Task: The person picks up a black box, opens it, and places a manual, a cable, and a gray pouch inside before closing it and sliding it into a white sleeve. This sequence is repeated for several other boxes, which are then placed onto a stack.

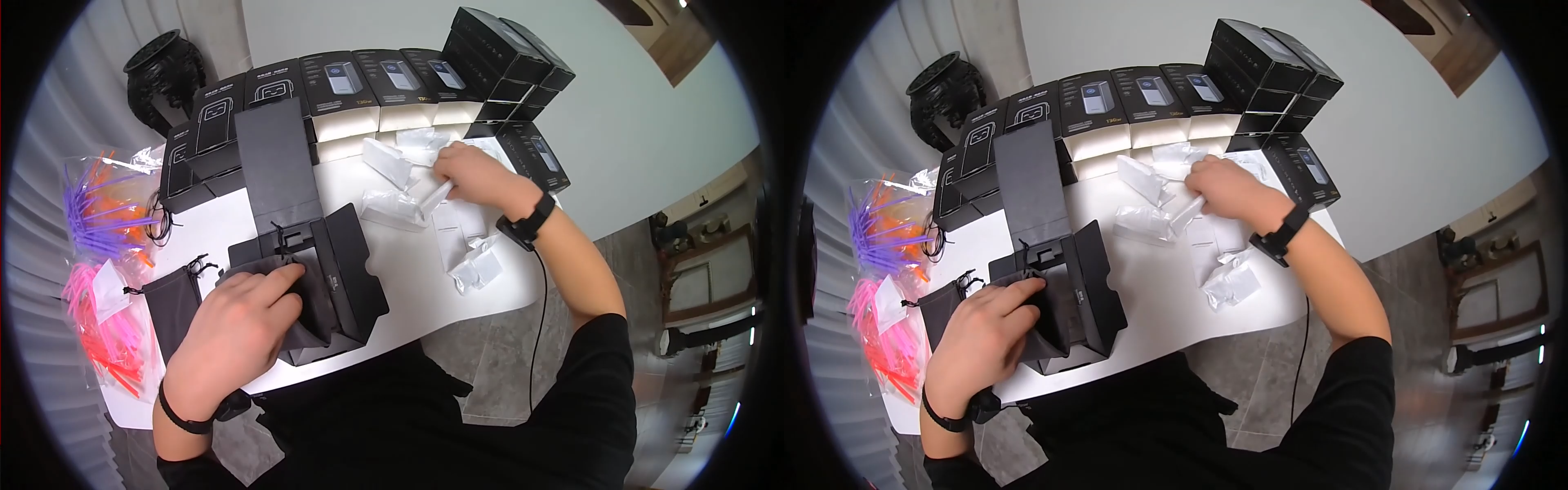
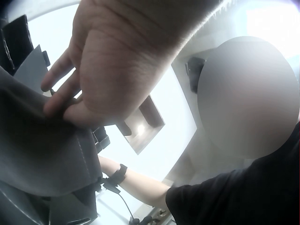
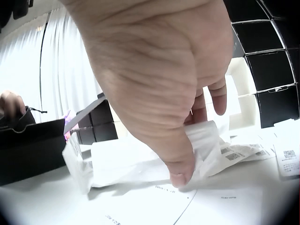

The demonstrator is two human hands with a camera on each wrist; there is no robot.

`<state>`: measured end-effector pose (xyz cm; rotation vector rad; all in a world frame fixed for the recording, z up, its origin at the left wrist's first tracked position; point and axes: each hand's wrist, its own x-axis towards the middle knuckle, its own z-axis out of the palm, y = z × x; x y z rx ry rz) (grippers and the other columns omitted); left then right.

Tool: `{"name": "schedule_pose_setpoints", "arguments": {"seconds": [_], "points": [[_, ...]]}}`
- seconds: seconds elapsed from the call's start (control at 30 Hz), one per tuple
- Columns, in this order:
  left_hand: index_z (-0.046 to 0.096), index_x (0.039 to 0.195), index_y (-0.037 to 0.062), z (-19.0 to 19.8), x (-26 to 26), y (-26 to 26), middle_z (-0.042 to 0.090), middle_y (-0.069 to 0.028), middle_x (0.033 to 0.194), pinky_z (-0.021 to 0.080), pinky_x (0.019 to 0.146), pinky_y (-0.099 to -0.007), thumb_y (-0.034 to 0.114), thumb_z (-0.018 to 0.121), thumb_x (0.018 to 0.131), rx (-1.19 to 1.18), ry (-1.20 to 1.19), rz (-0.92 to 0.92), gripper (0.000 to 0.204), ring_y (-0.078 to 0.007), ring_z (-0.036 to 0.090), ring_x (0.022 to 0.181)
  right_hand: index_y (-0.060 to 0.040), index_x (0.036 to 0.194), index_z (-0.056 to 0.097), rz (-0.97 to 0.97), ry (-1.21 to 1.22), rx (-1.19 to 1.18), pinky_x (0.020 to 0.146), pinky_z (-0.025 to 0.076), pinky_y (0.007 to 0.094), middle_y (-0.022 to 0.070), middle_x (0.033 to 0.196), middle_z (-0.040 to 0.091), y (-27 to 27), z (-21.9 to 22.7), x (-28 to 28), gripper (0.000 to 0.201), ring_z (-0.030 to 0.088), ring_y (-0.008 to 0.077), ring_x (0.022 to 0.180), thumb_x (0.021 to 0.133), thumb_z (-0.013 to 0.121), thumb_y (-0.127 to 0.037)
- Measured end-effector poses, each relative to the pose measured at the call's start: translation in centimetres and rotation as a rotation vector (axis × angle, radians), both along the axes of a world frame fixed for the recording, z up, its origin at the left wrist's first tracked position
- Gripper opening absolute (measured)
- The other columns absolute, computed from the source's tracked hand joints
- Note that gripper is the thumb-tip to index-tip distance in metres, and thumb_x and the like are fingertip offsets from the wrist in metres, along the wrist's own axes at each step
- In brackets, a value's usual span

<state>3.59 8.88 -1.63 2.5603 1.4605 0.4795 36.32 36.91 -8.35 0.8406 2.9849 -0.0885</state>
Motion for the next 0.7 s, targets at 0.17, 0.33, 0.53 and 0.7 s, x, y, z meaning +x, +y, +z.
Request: {"name": "schedule_pose_setpoints", "arguments": {"seconds": [0.17, 0.33, 0.53, 0.7], "points": [[0.062, 0.091, 0.0001, 0.6, 0.0, 0.0, 0.063, -0.0154, 0.121, 0.053, 0.083, -0.0413, -0.001, 0.067, 0.069, 0.04, -0.002, 0.02, 0.023, -0.0338, 0.064, 0.096, -0.0044, 0.094, 0.054, -0.257, 0.267, -0.456, 0.068, 0.049, 0.0311, 0.0063, 0.078, 0.06, -5.4, 9.0, -0.6, 0.025, 0.062, 0.0195, 0.071, 0.081, 0.075, -0.004], [0.063, 0.1, -0.0007, 0.8, -0.1, 0.1, 0.063, -0.0164, 0.116, 0.054, 0.084, -0.0407, -0.003, 0.067, 0.07, 0.076, 0.006, 0.052, 0.03, -0.0338, 0.064, 0.098, -0.0011, 0.106, 0.056, -0.253, 0.719, -0.799, 0.067, 0.051, 0.0262, 0.0046, 0.096, 0.058, -14.2, 11.8, -2.8, 0.019, 0.063, 0.0113, 0.077, 0.089, 0.064, 0.003], [0.062, 0.1, -0.0012, 1.2, 0.2, -0.8, 0.063, -0.0145, 0.117, 0.057, 0.083, -0.0365, 0.0, 0.06, 0.077, 0.13, 0.033, 0.106, 0.023, -0.0298, 0.065, 0.103, -0.0007, 0.111, 0.059, -0.336, 0.696, -0.93, 0.061, 0.05, 0.0264, 0.004, 0.087, 0.063, -20.6, 8.7, -6.6, 0.021, 0.061, 0.0101, 0.068, 0.093, 0.065, -0.007], [0.062, 0.095, -0.0012, 2.7, -0.2, -1.8, 0.062, -0.018, 0.12, 0.054, 0.092, -0.0397, 0.003, 0.061, 0.076, 0.183, 0.136, 0.087, 0.02, -0.0332, 0.063, 0.108, -0.0017, 0.11, 0.059, -0.277, 0.632, -0.839, 0.06, 0.048, 0.03, 0.0078, 0.08, 0.063, -21.7, 7.4, -7.8, 0.021, 0.06, 0.0137, 0.065, 0.093, 0.066, -0.013]]}}
